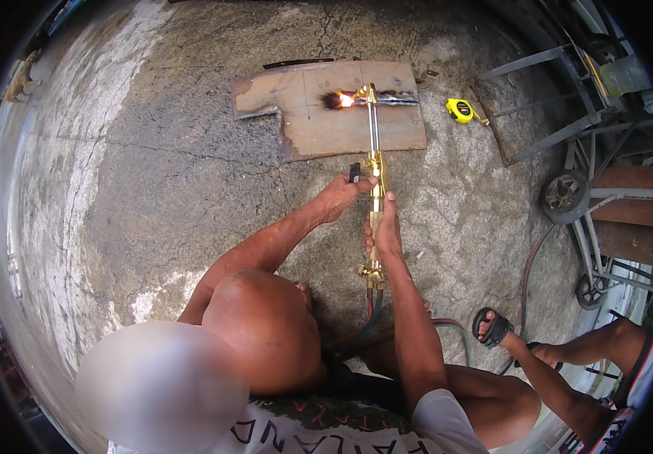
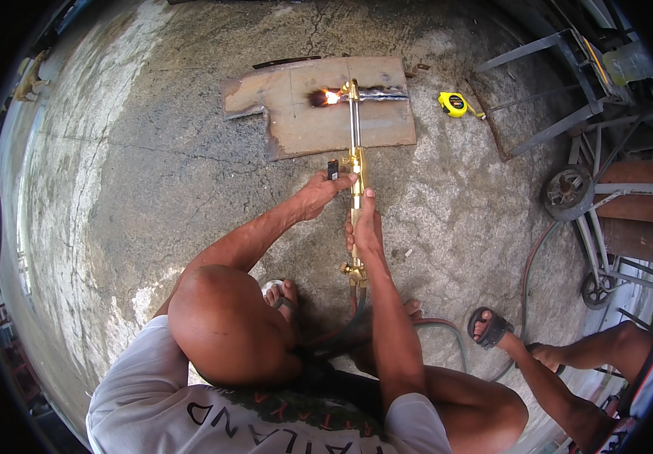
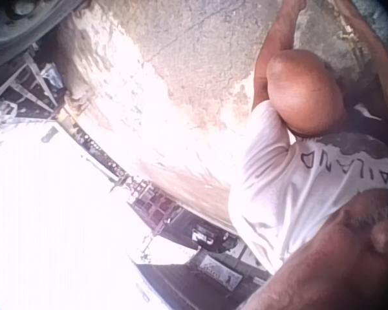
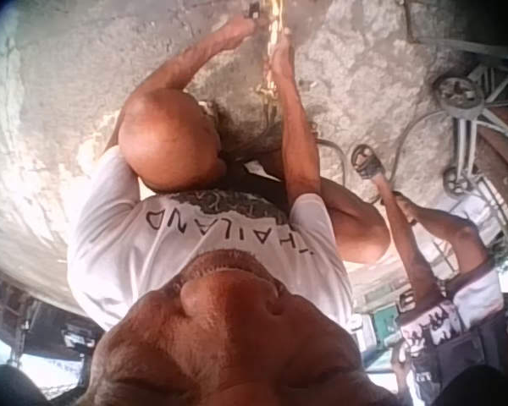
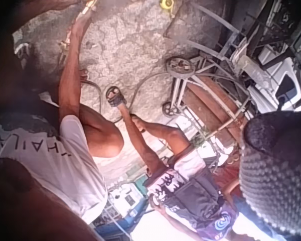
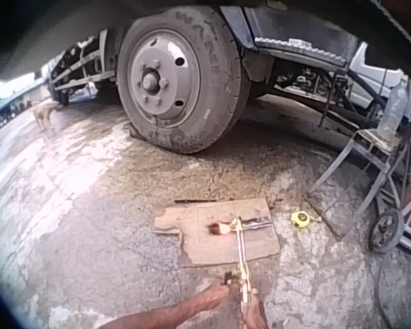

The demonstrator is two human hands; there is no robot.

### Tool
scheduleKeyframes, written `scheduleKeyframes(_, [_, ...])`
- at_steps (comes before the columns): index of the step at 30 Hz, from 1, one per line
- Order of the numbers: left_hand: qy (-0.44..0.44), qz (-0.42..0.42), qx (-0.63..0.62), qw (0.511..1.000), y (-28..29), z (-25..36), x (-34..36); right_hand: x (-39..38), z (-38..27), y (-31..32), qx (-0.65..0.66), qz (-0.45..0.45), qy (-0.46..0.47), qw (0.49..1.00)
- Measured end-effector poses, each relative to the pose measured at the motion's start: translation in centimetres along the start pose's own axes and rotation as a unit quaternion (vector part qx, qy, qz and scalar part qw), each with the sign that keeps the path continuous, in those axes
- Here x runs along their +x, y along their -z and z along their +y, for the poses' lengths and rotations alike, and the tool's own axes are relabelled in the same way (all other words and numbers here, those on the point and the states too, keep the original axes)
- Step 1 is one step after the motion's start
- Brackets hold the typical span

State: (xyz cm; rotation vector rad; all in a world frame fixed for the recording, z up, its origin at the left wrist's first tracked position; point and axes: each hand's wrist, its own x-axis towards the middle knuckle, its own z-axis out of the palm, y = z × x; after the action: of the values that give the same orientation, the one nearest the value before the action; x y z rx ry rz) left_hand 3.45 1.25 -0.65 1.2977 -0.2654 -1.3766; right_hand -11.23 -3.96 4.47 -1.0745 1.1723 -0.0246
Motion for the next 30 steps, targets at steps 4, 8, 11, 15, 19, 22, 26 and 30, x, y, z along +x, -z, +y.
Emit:
scheduleKeyframes(4, [-0.019, 0.014, 0.012, 1.000, -0.08, -0.18, 0.00, 0.02, 0.05, 0.01, 0.006, 0.007, 0.003, 1.000])
scheduleKeyframes(8, [-0.018, 0.011, 0.014, 1.000, -0.18, 0.02, -0.15, -0.14, -0.06, 0.01, 0.007, 0.009, 0.003, 1.000])
scheduleKeyframes(11, [0.004, 0.003, 0.015, 1.000, -0.09, 0.19, -0.08, -0.14, -0.04, 0.03, 0.008, 0.012, 0.004, 1.000])
scheduleKeyframes(15, [0.010, 0.001, 0.010, 1.000, 0.15, 0.00, 0.03, -0.13, -0.07, -0.08, 0.003, 0.013, 0.000, 1.000])
scheduleKeyframes(19, [0.001, -0.013, 0.011, 1.000, -0.02, 0.28, -0.23, -0.02, -0.01, 0.09, 0.003, 0.012, -0.007, 1.000])
scheduleKeyframes(22, [0.003, -0.008, 0.016, 1.000, -0.05, 0.42, -0.34, -0.02, -0.08, 0.01, 0.007, 0.012, -0.003, 1.000])
scheduleKeyframes(26, [0.005, -0.003, 0.020, 1.000, 0.23, 0.20, -0.14, -0.10, -0.15, -0.16, 0.005, 0.010, -0.002, 1.000])
scheduleKeyframes(30, [0.004, -0.007, 0.016, 1.000, -0.14, 0.49, -0.35, -0.18, -0.16, 0.01, 0.008, 0.011, 0.001, 1.000])
